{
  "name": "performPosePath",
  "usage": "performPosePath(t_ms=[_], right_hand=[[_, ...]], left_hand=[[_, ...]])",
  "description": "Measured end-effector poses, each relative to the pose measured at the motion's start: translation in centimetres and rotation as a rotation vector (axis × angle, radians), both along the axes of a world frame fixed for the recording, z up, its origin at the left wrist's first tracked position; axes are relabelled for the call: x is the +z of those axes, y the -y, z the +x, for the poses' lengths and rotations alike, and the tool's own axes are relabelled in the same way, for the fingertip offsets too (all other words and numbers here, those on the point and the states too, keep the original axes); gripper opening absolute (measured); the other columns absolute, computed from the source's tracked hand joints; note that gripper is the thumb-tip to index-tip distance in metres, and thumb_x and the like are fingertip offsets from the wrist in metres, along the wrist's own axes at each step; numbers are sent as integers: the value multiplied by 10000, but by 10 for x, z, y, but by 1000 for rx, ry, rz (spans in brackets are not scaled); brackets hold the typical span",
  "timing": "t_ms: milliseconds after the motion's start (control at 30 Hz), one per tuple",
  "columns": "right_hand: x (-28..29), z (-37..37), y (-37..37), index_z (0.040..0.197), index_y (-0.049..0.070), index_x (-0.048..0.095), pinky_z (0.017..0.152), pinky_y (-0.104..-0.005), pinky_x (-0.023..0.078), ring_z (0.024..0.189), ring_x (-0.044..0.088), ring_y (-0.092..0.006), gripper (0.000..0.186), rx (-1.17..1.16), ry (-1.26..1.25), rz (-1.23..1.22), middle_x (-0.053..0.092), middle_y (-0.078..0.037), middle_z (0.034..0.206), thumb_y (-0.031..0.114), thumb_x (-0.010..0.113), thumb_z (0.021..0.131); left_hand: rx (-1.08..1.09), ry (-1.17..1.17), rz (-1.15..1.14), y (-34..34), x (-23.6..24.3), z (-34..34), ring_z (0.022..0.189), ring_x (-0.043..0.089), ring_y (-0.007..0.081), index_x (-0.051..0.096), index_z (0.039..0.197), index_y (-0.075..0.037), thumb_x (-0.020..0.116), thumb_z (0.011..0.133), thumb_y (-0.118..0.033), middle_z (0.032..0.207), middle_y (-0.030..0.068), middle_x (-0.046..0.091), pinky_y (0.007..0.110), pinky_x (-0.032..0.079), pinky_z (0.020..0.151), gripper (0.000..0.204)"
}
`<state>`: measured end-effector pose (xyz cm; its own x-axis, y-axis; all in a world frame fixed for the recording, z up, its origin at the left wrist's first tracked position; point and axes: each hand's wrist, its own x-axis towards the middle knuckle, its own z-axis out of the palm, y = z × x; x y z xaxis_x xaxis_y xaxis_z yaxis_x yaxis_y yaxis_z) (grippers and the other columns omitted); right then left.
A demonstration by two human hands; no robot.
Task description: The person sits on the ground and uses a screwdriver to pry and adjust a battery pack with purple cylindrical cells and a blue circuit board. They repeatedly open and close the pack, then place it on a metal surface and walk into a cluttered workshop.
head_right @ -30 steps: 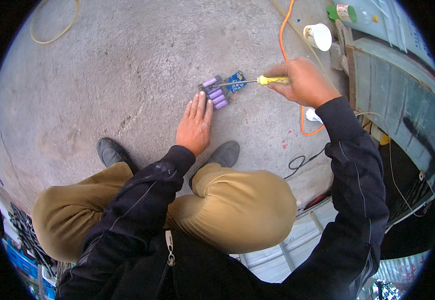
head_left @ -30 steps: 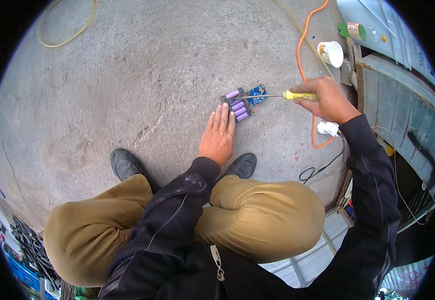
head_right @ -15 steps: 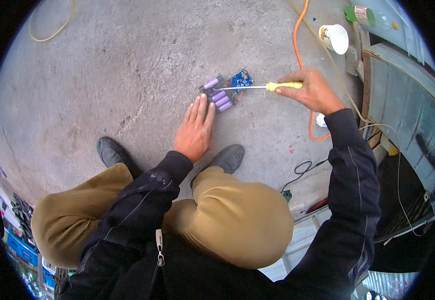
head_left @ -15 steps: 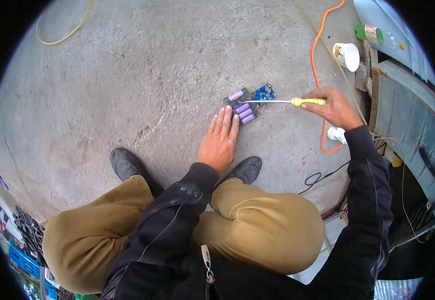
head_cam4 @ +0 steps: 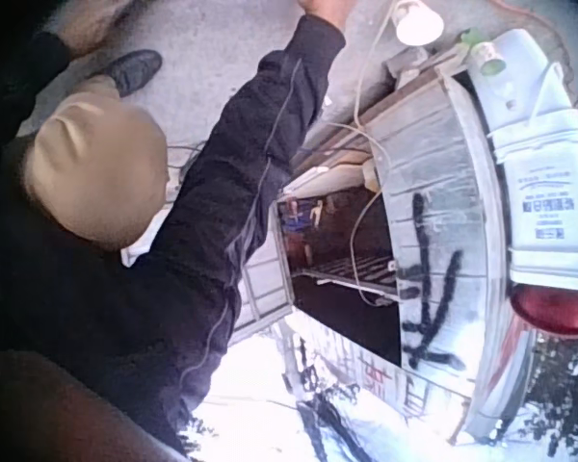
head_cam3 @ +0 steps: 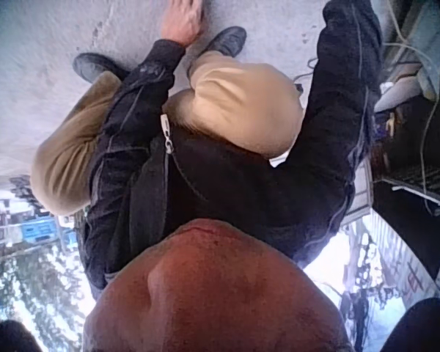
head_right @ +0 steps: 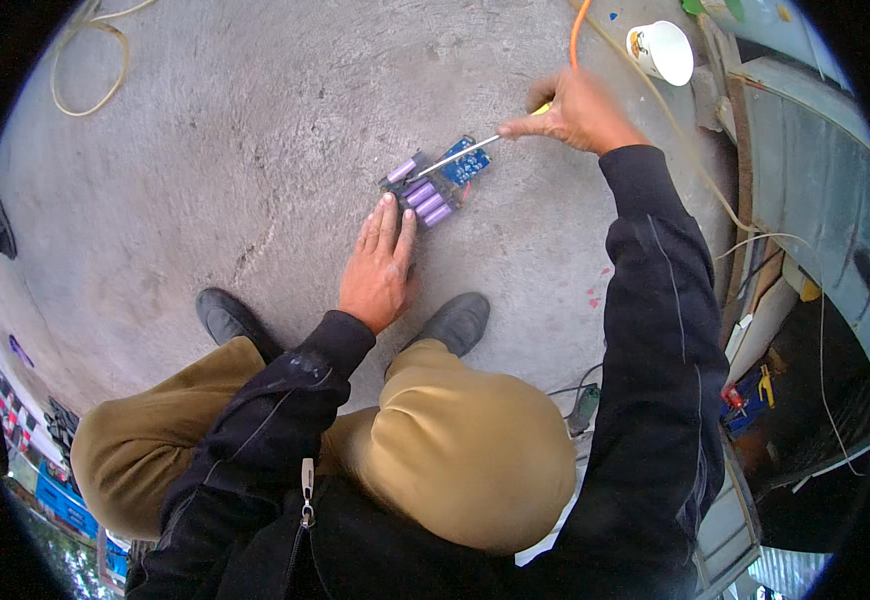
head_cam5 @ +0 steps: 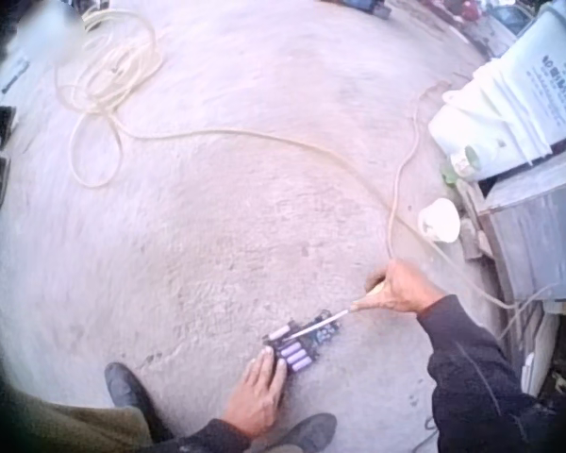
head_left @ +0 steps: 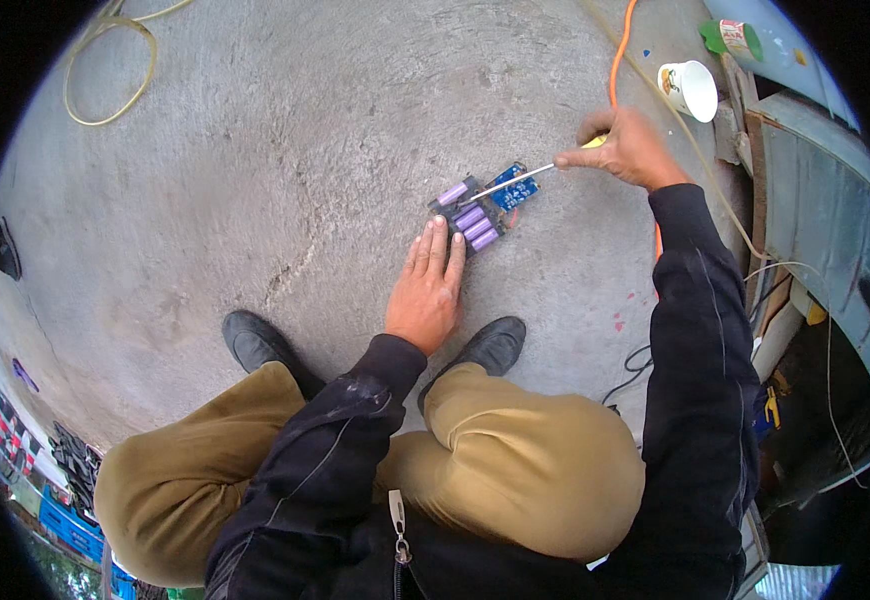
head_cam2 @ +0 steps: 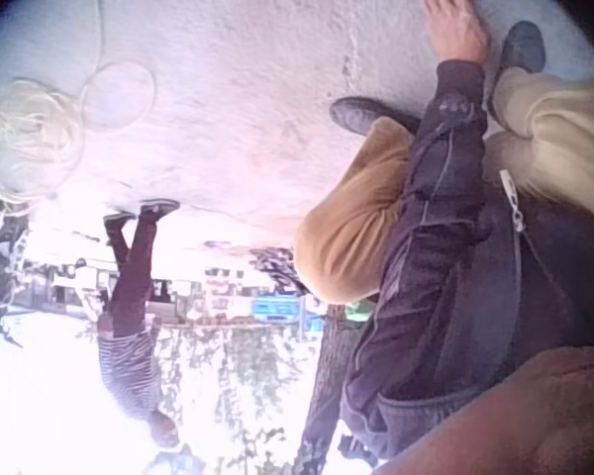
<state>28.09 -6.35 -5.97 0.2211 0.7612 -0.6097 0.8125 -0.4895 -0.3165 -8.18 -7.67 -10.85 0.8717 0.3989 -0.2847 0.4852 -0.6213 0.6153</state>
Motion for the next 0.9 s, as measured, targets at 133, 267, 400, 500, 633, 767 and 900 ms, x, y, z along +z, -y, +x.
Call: performPosePath(t_ms=[133,267,400,500,633,767,900], right_hand=[[1,-17,-2,873,40,783,591,-317,501,610,628,-173,429,-182,146,541,677,-37,677,462,828,804],[-17,-42,-1,951,5,758,602,-261,497,613,617,-125,302,-728,-32,910,659,-28,683,290,804,864],[-41,-63,0,982,-33,668,637,-300,538,679,638,-135,282,-1219,-470,1009,651,-79,767,212,782,902],[-52,-61,0,1016,6,602,670,-375,597,728,688,-208,224,-1426,-769,885,622,-66,812,185,723,957],[-59,-64,-10,1006,49,596,583,-313,551,634,634,-149,222,-1264,-981,915,608,-43,763,223,727,961],[-58,-89,-33,1029,72,571,452,-299,470,531,559,-134,259,-1289,-1166,857,598,-44,736,262,730,953],[-37,-111,-30,971,104,558,454,-243,433,560,526,-72,165,-1192,-1150,817,525,17,675,179,705,968]], left_hand=[[31,57,-24,-3,1,-3,1461,332,459,434,1476,22,697,778,-98,1584,306,305,506,309,1197,756],[200,275,-86,-32,-4,-3,1295,532,409,630,1281,-32,696,793,-23,1399,208,568,477,433,1088,493],[452,168,-200,-73,-19,21,779,726,261,736,1067,-11,715,911,-152,899,137,752,346,559,730,211],[480,-79,-400,-101,-23,42,688,734,250,754,952,27,761,888,-311,751,170,736,355,567,679,344],[229,-249,-492,-115,-22,61,576,693,214,745,829,34,766,893,-395,621,127,686,362,548,606,435],[101,-340,-526,-114,-27,66,593,692,272,711,778,38,794,857,-404,640,163,677,401,533,604,457],[26,-258,-391,-107,-33,61,617,679,274,715,811,37,815,840,-383,673,161,680,386,531,612,432]])
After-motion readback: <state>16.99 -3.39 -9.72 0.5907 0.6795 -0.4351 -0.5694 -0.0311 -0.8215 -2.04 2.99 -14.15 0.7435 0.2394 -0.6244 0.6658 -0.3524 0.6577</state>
